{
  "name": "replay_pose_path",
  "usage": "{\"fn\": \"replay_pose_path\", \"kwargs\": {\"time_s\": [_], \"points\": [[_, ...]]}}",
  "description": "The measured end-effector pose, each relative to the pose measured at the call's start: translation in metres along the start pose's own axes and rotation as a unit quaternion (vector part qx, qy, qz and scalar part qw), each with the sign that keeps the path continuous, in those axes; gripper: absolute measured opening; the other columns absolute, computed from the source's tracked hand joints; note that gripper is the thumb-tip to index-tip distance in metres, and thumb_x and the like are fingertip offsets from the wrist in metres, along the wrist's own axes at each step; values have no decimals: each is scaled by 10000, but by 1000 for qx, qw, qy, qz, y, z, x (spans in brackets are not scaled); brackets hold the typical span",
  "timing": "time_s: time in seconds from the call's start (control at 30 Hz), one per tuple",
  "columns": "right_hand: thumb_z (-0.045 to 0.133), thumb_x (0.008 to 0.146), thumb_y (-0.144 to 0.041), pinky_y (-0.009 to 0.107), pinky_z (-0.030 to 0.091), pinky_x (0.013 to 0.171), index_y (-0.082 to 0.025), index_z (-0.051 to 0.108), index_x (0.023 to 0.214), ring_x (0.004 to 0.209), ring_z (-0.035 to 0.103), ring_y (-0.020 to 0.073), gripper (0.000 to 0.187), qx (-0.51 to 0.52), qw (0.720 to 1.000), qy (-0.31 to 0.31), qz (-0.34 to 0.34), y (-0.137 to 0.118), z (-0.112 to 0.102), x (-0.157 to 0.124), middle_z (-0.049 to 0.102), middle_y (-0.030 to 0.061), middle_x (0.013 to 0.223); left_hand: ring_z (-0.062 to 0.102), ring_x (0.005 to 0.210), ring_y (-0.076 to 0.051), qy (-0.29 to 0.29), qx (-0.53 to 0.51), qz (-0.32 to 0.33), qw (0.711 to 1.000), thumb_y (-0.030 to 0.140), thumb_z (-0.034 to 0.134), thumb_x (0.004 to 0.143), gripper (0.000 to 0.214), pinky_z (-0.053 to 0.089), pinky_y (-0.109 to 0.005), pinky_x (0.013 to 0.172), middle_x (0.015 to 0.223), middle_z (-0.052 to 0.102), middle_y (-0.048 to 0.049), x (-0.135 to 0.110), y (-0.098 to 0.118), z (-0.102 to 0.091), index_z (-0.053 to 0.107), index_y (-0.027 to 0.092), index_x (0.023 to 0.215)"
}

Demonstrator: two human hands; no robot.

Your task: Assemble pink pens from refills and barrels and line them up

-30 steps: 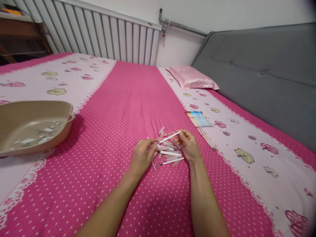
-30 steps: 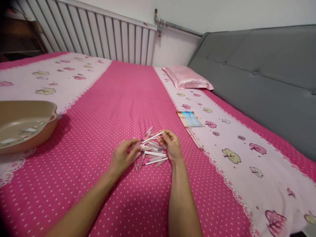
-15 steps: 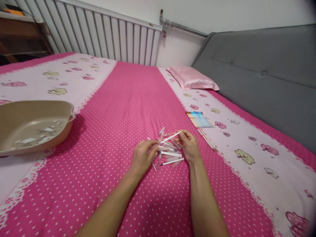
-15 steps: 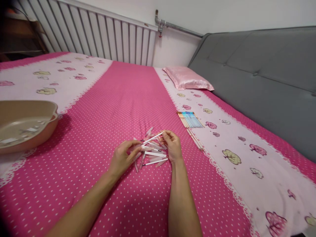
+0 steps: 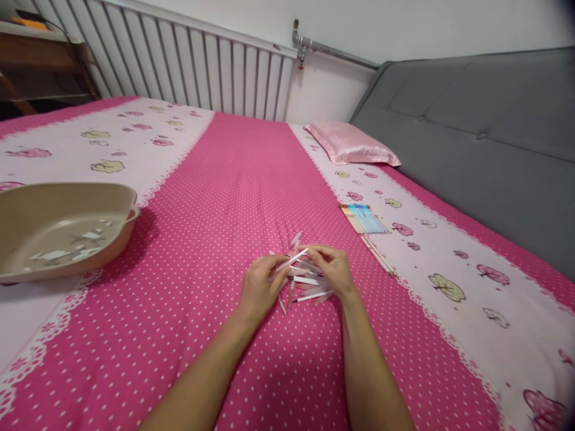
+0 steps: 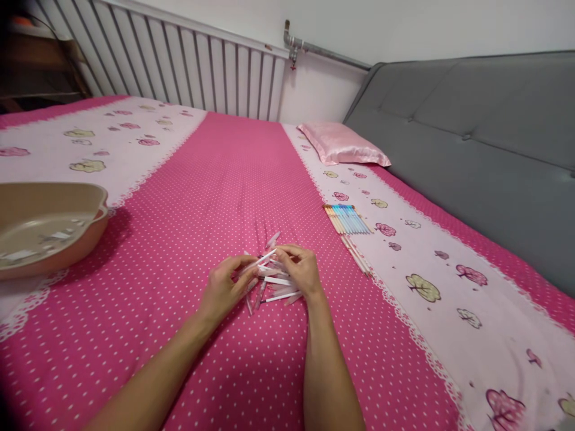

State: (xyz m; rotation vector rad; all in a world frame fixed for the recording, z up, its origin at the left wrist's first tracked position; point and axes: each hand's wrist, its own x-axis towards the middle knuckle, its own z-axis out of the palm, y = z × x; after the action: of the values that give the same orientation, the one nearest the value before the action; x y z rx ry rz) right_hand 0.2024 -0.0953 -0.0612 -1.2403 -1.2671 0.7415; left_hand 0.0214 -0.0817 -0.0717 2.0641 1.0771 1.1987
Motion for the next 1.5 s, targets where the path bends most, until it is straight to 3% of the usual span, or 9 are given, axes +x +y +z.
{"fn": "replay_pose_path", "kwargs": {"time_s": [0.17, 0.37, 0.47, 0.6, 0.73, 0.93, 1.13, 1.33, 1.5], "points": [[600, 838, -313, 299, 497, 727, -254, 747, 944, 866, 660, 200, 190, -95, 992, -6, -79, -5, 10, -2, 731, 40, 942, 651, 803, -198, 13, 13, -13, 1000, 263, 572, 851, 179, 495, -321, 754, 892, 715, -54, 0, -3, -1, 673, 203, 986], [582, 838, -258, 299, 508, 734, -255, 639, 1179, 846, 658, 179, 346, -87, 994, -11, -73, -6, 19, -6, 706, 39, 1007, 631, 819, -203, 73, 8, -65, 995, 284, 478, 903, 220, 483, -331, 749, 898, 690, -72, 3, 0, -7, 638, 164, 995], [565, 788, -157, 271, 496, 663, -220, 708, 1004, 729, 640, 158, 266, -121, 988, -43, -83, -8, 23, -8, 713, 31, 900, 621, 821, -190, 143, -39, -129, 980, 338, 442, 922, 247, 486, -318, 732, 891, 665, -59, 5, 3, -11, 597, 167, 1010], [536, 688, -53, 244, 472, 611, -202, 712, 812, 641, 600, 138, 262, -139, 971, -181, -66, -13, 26, -14, 699, 13, 801, 600, 832, -172, 188, -103, -158, 964, 350, 423, 927, 233, 478, -309, 754, 887, 637, -42, 7, 6, -12, 566, 184, 1008], [569, 635, -21, 230, 440, 587, -214, 703, 831, 646, 581, 138, 306, -165, 956, -239, -48, -13, 25, -17, 681, -6, 761, 583, 817, -169, 191, -114, -169, 960, 339, 420, 924, 223, 466, -312, 757, 885, 628, -43, 7, 6, -10, 562, 187, 1005], [702, 620, -67, 204, 355, 515, -214, 701, 724, 566, 499, 113, 180, -210, 953, -213, -39, -12, 26, -17, 603, -32, 628, 583, 827, -176, 178, -120, -171, 962, 342, 431, 919, 235, 464, -325, 773, 898, 635, -45, 6, 7, -9, 567, 186, 1030], [659, 709, -163, 198, 309, 454, -193, 714, 787, 484, 430, 93, 99, -117, 965, -233, 14, -17, 20, -16, 539, -38, 555, 573, 820, -169, 157, -123, -171, 965, 338, 418, 928, 244, 456, -309, 761, 898, 626, -39, 4, 8, -10, 569, 184, 1042], [749, 636, -278, 226, 412, 537, -200, 675, 749, 589, 545, 123, 156, 100, 991, -59, 66, -15, 0, -11, 636, -3, 693, 566, 781, -169, 153, -112, -156, 969, 350, 414, 924, 238, 448, -291, 704, 868, 617, -34, 4, 6, -8, 569, 190, 1008], [731, 593, -267, 193, 383, 462, -211, 633, 763, 501, 470, 80, 204, 251, 954, 148, 64, -8, -17, -4, 600, -33, 669, 567, 788, -170, 152, -104, -143, 972, 353, 418, 920, 226, 452, -294, 717, 845, 606, -27, 4, 5, -8, 564, 191, 980]]}}
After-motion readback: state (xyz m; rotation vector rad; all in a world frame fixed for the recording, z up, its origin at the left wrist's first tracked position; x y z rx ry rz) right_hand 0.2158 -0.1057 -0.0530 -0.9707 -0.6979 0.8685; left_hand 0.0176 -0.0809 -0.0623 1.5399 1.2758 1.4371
